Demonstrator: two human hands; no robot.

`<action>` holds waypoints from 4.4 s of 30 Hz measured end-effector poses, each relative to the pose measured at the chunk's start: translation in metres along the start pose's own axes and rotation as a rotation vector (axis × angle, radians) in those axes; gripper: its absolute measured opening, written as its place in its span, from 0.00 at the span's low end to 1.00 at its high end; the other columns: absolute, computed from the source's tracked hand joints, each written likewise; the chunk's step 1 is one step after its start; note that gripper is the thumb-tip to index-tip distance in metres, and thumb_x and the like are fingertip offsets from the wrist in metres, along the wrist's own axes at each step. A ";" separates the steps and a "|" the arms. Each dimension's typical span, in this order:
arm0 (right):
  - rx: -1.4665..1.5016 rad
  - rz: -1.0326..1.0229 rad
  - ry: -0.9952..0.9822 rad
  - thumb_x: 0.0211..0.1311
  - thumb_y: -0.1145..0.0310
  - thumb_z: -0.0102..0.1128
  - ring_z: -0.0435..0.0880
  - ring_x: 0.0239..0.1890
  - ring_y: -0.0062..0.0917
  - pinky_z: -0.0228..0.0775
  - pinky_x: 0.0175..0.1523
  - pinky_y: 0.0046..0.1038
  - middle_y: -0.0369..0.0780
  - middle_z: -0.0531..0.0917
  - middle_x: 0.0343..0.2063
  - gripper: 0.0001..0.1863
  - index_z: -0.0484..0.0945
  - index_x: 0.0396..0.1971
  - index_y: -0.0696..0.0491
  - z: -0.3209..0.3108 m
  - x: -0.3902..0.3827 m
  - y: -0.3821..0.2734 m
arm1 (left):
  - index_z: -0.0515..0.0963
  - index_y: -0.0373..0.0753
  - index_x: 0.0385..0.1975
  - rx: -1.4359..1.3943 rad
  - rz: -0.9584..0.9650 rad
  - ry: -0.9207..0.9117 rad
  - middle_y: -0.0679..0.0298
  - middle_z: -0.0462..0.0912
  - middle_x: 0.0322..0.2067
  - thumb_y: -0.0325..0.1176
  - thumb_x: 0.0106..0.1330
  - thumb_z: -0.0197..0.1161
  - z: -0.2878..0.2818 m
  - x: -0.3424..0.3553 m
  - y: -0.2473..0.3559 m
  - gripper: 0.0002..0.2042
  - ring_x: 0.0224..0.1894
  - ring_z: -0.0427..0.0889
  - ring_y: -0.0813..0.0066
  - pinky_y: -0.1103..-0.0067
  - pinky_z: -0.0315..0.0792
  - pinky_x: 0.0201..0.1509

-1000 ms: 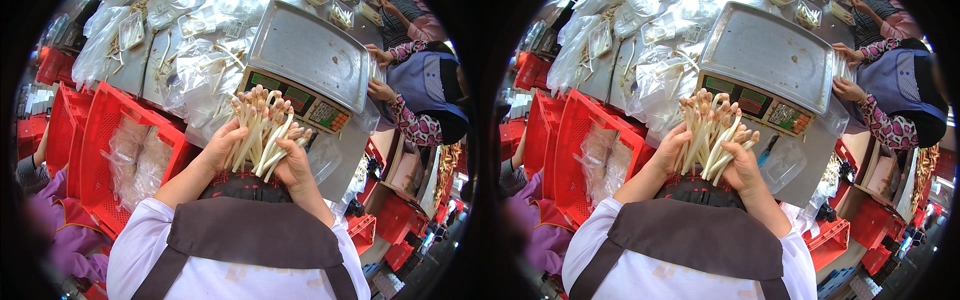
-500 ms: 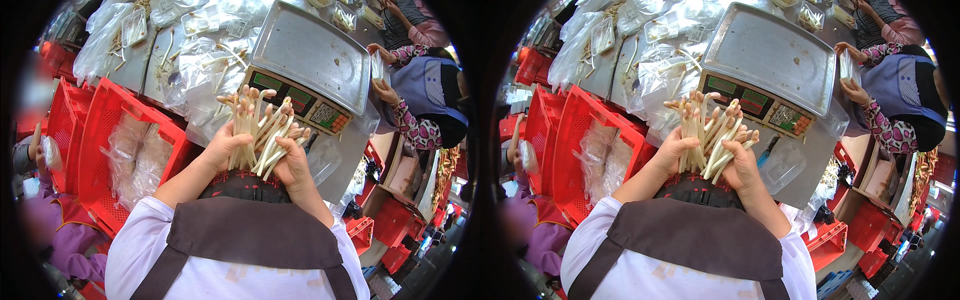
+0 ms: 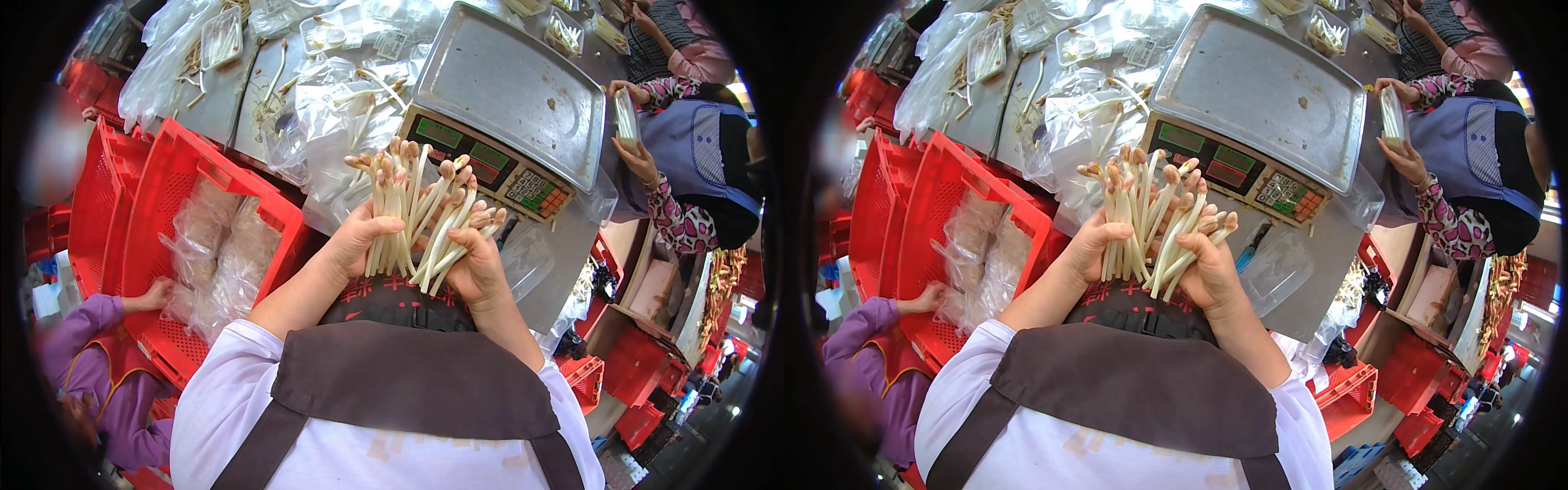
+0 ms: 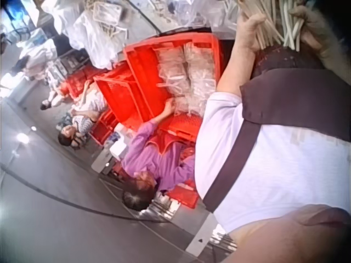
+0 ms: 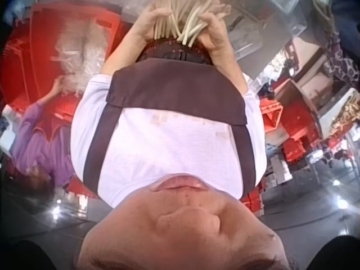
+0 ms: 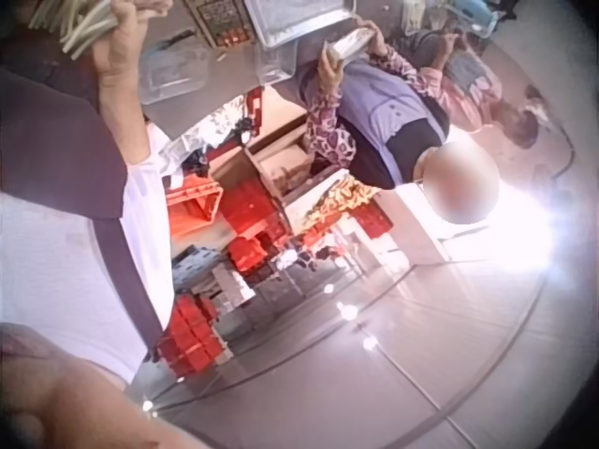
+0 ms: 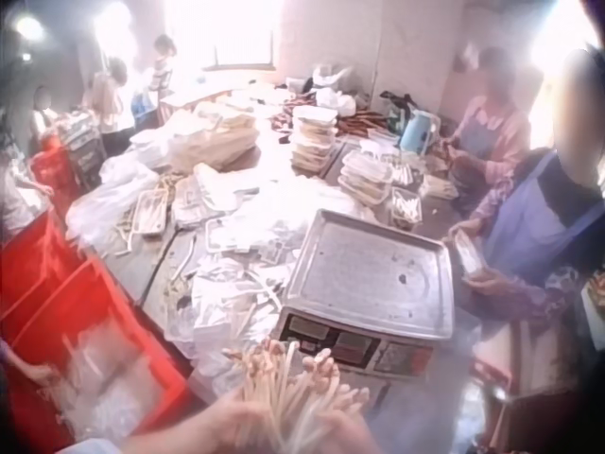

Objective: The person picks enoki mushrooms from a red crate, places them into a clear plastic container, weighs the container on a digital scale, and then seals it with a lid. The person repeats this process multiple times, handling the mushrooms and containers by hand.

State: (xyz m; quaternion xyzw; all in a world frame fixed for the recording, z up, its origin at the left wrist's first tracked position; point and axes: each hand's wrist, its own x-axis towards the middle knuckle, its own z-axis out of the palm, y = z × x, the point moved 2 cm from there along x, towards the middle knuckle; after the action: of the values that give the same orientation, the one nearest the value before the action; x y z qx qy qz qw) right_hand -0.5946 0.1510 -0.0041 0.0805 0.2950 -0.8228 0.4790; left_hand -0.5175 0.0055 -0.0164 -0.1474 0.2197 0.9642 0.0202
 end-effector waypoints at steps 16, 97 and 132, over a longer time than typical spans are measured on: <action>-0.131 -0.008 0.141 0.57 0.79 0.53 0.73 0.54 0.32 0.65 0.60 0.40 0.40 0.73 0.50 0.24 0.64 0.55 0.52 0.006 0.005 0.015 | 0.55 0.40 0.64 0.086 0.019 0.038 0.57 0.67 0.57 0.24 0.51 0.64 -0.001 -0.019 0.005 0.38 0.58 0.70 0.64 0.68 0.68 0.59; -1.061 -0.508 0.505 0.67 0.68 0.49 0.77 0.32 0.17 0.73 0.35 0.21 0.38 0.79 0.34 0.15 0.74 0.46 0.61 -0.118 -0.040 0.003 | 0.72 0.36 0.50 1.755 0.700 0.043 0.55 0.72 0.54 0.32 0.58 0.61 -0.019 0.006 0.027 0.19 0.58 0.70 0.58 0.71 0.63 0.61; -1.913 -0.740 0.054 0.48 0.51 0.64 0.54 0.67 0.44 0.40 0.67 0.52 0.47 0.60 0.63 0.40 0.64 0.60 0.53 -0.061 0.001 -0.007 | 0.62 0.38 0.60 2.192 0.420 0.043 0.53 0.56 0.63 0.53 0.53 0.64 -0.024 0.020 -0.023 0.38 0.68 0.49 0.54 0.57 0.42 0.70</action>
State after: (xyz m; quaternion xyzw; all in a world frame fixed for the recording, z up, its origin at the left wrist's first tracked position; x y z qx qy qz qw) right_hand -0.6098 0.1874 -0.0512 -0.4125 0.8446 -0.3373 0.0520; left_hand -0.5281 0.0158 -0.0524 -0.0264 0.9723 0.2305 -0.0278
